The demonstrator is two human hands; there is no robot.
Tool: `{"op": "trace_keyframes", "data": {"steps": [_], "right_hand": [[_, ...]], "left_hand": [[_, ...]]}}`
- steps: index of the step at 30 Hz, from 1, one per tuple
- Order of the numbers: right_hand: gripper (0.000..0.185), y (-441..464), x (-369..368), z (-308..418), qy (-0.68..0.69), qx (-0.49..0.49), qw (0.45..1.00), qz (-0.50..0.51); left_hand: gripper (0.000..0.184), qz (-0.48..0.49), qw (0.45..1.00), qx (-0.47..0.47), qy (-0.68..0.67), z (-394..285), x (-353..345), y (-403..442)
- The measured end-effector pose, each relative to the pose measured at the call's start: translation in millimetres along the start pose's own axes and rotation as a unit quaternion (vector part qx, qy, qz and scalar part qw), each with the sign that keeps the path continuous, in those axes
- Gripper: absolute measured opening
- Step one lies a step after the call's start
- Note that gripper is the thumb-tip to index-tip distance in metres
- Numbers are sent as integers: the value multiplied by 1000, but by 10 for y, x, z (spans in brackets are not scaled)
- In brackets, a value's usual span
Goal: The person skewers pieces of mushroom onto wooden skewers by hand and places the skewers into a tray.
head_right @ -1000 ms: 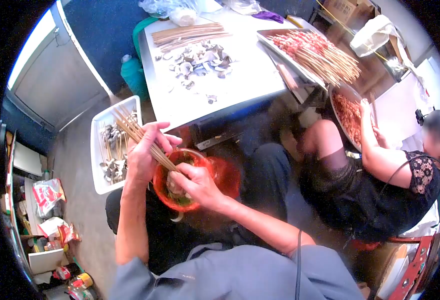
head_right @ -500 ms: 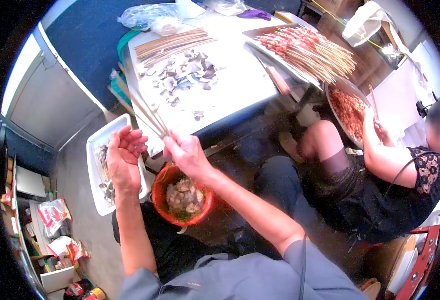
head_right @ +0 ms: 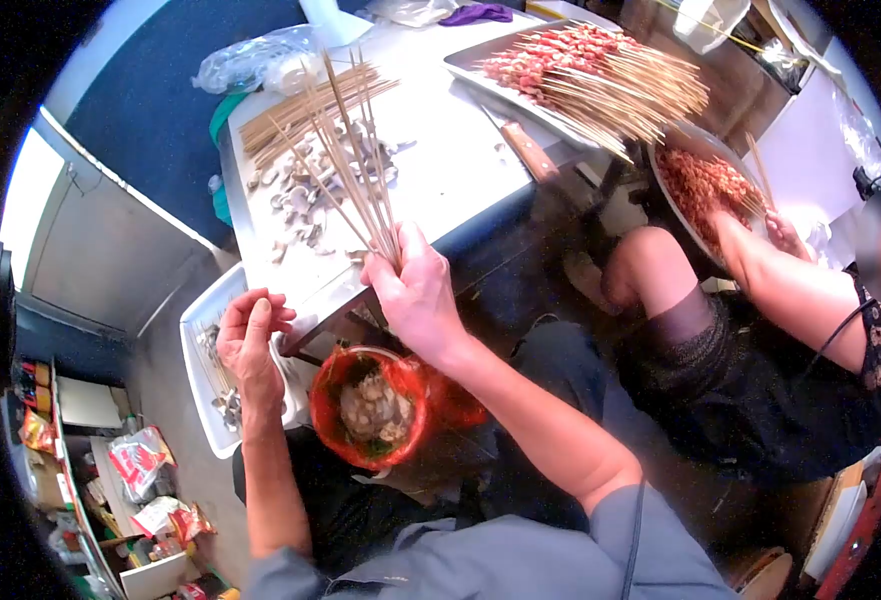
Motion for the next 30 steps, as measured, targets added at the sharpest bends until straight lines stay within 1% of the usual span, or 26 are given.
{"op": "trace_keyframes", "data": {"steps": [1,3,4,5,7,8,10,11,12,14,15,17,18,20,21,23,24,25,26,27,28,29,30], "right_hand": [[7,-8,33,19,6,-1,1000,-4],[7,-23,78,62,35,7,999,-19],[6,-11,60,24,62,-21,998,-10],[6,10,64,13,68,-22,997,-11],[6,50,46,-51,58,-36,998,7],[6,67,51,-51,61,-34,997,8],[7,111,157,-68,63,-37,996,-41],[7,122,176,-61,66,-38,996,-42],[8,137,229,-41,63,-35,996,-60],[8,170,319,-55,55,-32,995,-80],[8,178,343,-73,55,-33,995,-81],[8,187,383,-94,61,-36,994,-82],[8,183,397,-94,61,-36,994,-84],[9,174,406,-93,63,-37,994,-87],[9,166,405,-97,63,-37,993,-88],[10,140,358,-113,53,-42,995,-73],[10,129,343,-140,54,-43,995,-73],[10,108,308,-175,65,-39,995,-65],[11,89,281,-191,75,-35,995,-57],[11,70,274,-190,75,-35,995,-56],[11,51,273,-180,55,-28,997,-55],[12,33,272,-175,33,-22,998,-54],[12,19,270,-184,31,-23,998,-52]], "left_hand": [[18,4,1000,-3,5,-32,-79,59],[19,17,990,-115,78,-256,-281,211],[19,14,984,-148,103,-324,-398,321],[19,9,962,-219,161,-409,-519,436],[23,30,923,-316,216,-573,-854,609],[24,34,917,-312,245,-577,-1002,714],[30,47,856,-399,325,-581,-1304,916],[32,47,817,-449,360,-561,-1437,983],[32,49,816,-449,360,-504,-1498,1086],[30,107,782,-448,420,-327,-1688,1199],[30,108,782,-448,420,-281,-1708,1248],[19,132,774,-458,417,-220,-1768,1265],[19,133,773,-459,417,-187,-1769,1268],[12,134,771,-486,389,-236,-1761,1174],[12,135,770,-486,389,-239,-1752,1155],[7,126,781,-512,333,-380,-1692,1037],[7,126,781,-513,334,-409,-1650,987],[7,115,847,-406,323,-440,-1539,1012],[7,101,900,-293,307,-374,-1411,1032],[7,100,900,-292,307,-358,-1354,968],[7,116,950,-212,199,-264,-1265,955],[9,129,980,-126,87,-146,-1183,938],[11,144,984,-92,47,-51,-1102,929]]}}
Point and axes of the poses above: each hand's wrist, its own y-axis towards the middle knuckle, its own x-axis out of the back of the hand, z = x × y, the point moved 9 cm from there along y, towards the middle knuckle, and after that the axes turned 12 degrees about -z, right-handed, at the moved point
